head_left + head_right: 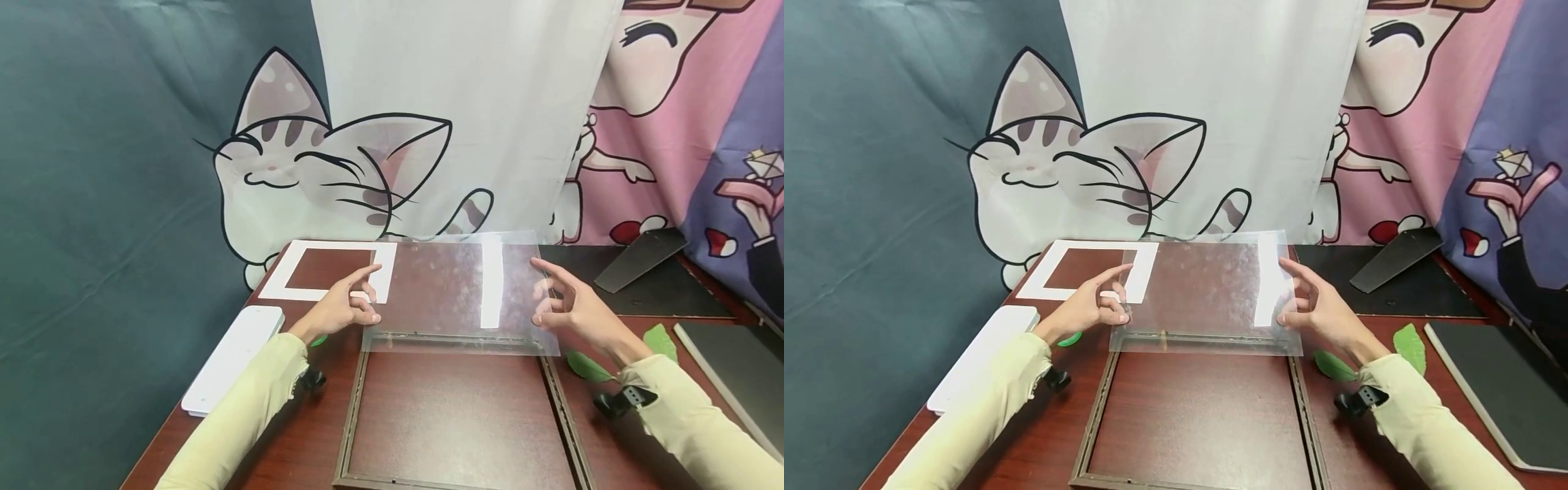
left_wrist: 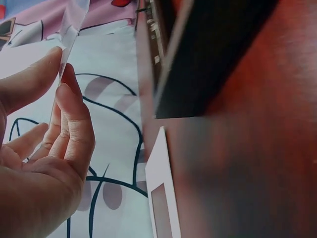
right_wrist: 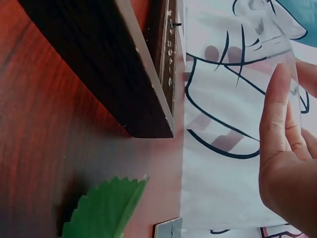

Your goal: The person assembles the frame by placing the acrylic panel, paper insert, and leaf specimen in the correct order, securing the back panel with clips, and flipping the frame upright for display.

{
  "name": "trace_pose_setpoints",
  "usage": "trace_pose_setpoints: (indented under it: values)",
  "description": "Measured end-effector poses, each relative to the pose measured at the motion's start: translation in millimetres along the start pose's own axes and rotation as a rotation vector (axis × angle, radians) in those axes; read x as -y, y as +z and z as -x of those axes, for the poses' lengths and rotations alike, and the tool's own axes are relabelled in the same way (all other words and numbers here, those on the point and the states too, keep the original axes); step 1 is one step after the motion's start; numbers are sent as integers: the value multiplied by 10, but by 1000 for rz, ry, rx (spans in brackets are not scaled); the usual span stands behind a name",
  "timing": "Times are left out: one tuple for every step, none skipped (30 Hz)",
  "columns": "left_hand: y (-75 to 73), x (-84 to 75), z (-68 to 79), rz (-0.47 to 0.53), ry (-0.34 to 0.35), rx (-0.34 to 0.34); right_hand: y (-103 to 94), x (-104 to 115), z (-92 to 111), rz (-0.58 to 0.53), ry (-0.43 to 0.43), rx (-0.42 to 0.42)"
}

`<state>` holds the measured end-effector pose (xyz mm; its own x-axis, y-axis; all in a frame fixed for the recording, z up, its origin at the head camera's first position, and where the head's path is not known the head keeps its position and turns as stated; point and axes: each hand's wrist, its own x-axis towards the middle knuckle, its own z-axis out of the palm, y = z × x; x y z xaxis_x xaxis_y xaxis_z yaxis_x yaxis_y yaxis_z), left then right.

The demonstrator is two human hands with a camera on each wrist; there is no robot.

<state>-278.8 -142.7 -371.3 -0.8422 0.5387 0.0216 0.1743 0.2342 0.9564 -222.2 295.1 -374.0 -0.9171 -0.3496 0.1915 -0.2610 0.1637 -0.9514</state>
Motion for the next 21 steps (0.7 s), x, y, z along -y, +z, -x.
trace_pose_setpoints:
  values:
    - [7, 10, 15, 7, 0, 5, 7, 3, 13, 6, -1, -1]
    - [13, 19, 29, 13, 1, 10, 14, 7, 25, 9, -4, 0]
    - [17, 30, 44, 14, 4, 17, 23, 12, 37, 14, -6, 0]
    - [19, 38, 62, 15, 4, 20, 34, 19, 48, 19, -8, 1]
    - [21, 43, 83, 13, 4, 22, 44, 27, 59, 23, -8, 4]
    - [22, 48, 107, 7, 4, 22, 57, 37, 70, 20, -4, 9]
    - [27, 50, 133, 1, 4, 23, 68, 47, 85, 17, 4, 13]
    - [31, 49, 161, -7, 2, 24, 79, 57, 101, 10, 14, 18]
    - [36, 48, 192, -9, 0, 26, 91, 66, 118, 12, 22, 20]
    - [41, 46, 224, -14, -3, 27, 102, 74, 135, 14, 31, 22]
    - [44, 42, 258, -17, -4, 31, 111, 82, 155, 27, 42, 25]
    - [47, 37, 291, -20, -3, 35, 119, 88, 174, 42, 51, 26]
    - [50, 31, 323, -20, -4, 38, 125, 92, 195, 70, 56, 25]
    - [52, 28, 349, -16, -7, 41, 130, 97, 218, 97, 58, 24]
    - [52, 24, 375, -11, -6, 47, 138, 105, 239, 122, 54, 24]
    - [52, 17, 399, -10, -6, 51, 145, 113, 261, 141, 50, 27]
    - [54, 8, 423, -12, -5, 54, 153, 121, 283, 156, 40, 30]
    - [57, 0, 446, -14, -5, 57, 161, 127, 304, 162, 28, 33]
    - [61, -4, 466, -14, -5, 60, 170, 134, 326, 163, 20, 34]
    - [67, -8, 484, -12, -3, 66, 180, 141, 348, 161, 11, 37]
    - [74, -14, 505, -15, 0, 73, 190, 146, 369, 161, -3, 40]
